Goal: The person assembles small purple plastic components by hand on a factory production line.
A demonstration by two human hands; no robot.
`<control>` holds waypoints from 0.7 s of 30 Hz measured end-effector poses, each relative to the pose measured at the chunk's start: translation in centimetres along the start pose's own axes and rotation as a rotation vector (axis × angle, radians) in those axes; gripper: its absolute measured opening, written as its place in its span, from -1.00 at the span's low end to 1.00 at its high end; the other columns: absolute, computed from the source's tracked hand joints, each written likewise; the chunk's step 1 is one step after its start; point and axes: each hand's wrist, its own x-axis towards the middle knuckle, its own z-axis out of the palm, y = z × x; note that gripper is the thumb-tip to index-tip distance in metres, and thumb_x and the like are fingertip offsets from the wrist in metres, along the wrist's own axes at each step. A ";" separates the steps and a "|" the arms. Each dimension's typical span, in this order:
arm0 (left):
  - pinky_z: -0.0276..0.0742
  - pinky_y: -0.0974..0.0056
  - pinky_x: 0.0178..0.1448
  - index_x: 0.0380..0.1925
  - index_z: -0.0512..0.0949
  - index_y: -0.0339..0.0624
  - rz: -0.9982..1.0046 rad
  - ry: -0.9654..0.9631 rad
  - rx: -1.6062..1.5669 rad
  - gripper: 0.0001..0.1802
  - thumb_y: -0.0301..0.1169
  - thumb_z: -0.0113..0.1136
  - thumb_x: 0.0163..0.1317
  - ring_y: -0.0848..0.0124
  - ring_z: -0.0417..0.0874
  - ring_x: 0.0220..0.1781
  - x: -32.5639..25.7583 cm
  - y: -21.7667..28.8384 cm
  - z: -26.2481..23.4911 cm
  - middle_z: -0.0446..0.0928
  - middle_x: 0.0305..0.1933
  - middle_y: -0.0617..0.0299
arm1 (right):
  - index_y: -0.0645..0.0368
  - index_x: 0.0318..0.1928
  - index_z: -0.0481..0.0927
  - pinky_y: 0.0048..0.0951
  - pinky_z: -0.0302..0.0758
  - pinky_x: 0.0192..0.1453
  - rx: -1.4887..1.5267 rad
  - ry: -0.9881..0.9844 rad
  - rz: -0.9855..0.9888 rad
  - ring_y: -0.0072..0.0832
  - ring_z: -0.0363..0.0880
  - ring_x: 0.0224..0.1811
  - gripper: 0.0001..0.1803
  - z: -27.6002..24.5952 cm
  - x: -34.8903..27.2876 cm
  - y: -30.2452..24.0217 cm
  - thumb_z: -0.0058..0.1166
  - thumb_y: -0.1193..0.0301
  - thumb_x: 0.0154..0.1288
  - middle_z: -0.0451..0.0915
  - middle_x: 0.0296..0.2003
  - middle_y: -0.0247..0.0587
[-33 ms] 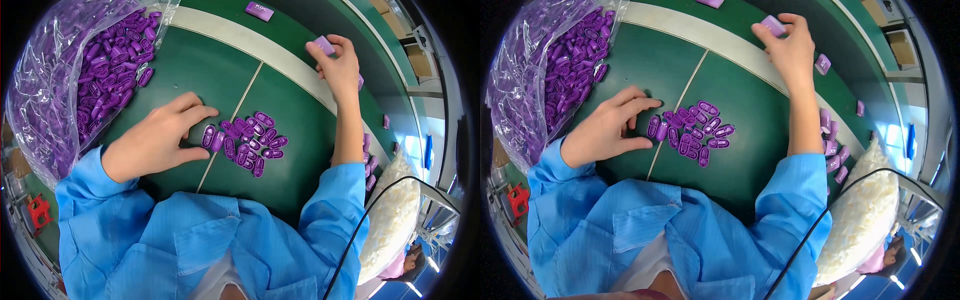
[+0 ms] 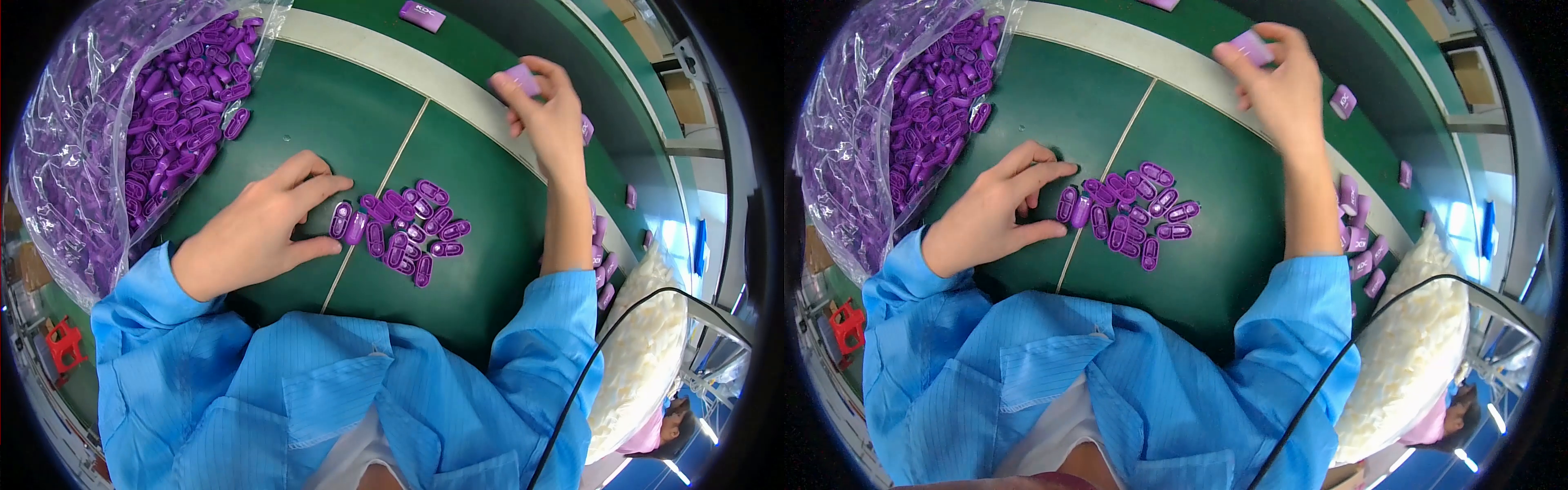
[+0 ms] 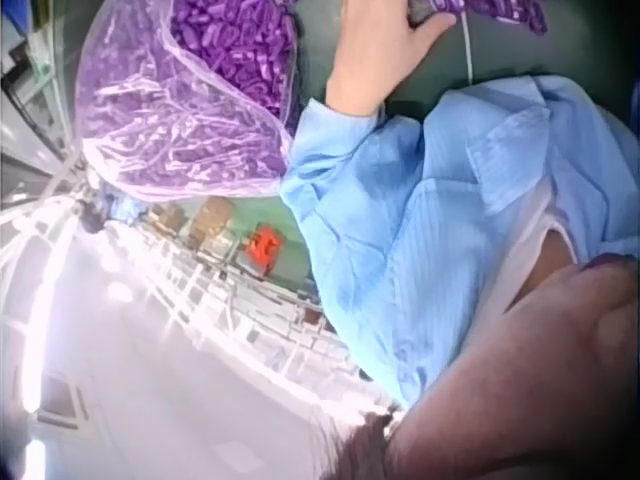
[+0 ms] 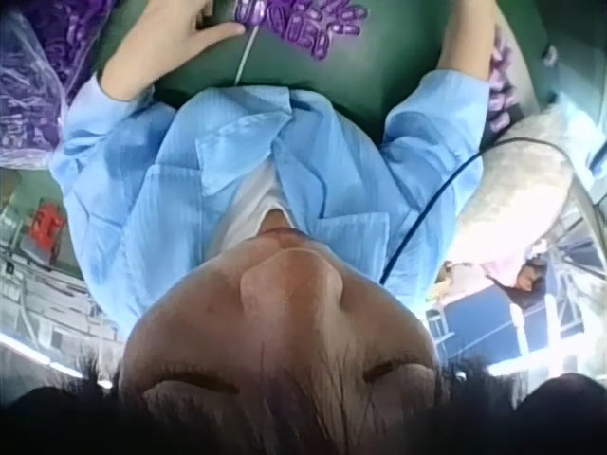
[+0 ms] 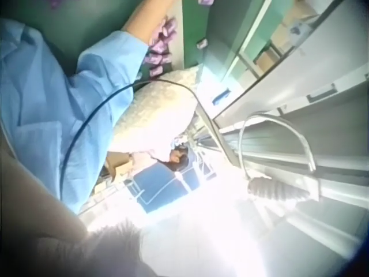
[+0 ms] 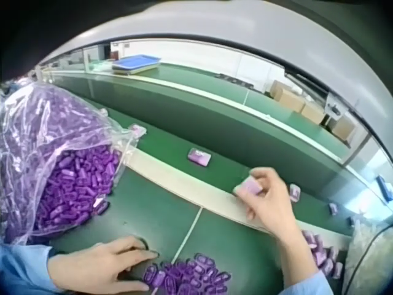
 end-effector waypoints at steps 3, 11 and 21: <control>0.48 0.32 -0.29 -0.07 0.49 -0.22 0.095 0.086 0.070 -0.53 -0.48 0.30 -0.07 0.30 0.50 -0.35 0.3 -1.1 1.7 0.40 -0.23 0.10 | 0.27 -0.14 0.48 -0.68 0.33 -0.60 0.404 -0.332 0.222 -0.72 0.37 -0.60 -0.72 1.4 -4.8 -2.3 0.09 0.36 0.22 0.46 -0.51 -0.36; 0.47 0.31 -0.33 -0.21 0.50 -0.24 0.382 0.247 0.121 -0.66 -0.52 0.27 -0.06 0.30 0.54 -0.41 11.5 -2.3 3.1 0.45 -0.34 0.10 | 0.27 -0.20 0.47 -0.67 0.40 -0.54 0.759 -0.125 0.318 -0.67 0.44 -0.58 -0.76 1.6 -6.4 0.3 0.06 0.34 0.26 0.49 -0.50 -0.32; 0.50 0.47 -0.29 -0.05 0.47 -0.25 -0.007 -0.006 -0.840 -0.64 -0.50 0.21 0.10 0.60 0.53 -0.42 14.0 -1.3 3.2 0.56 -0.29 0.22 | 0.32 -0.11 0.42 -0.66 0.49 -0.34 0.809 -0.136 0.303 -0.64 0.50 -0.46 -0.71 0.6 -4.2 -0.6 0.06 0.39 0.25 0.54 -0.38 -0.26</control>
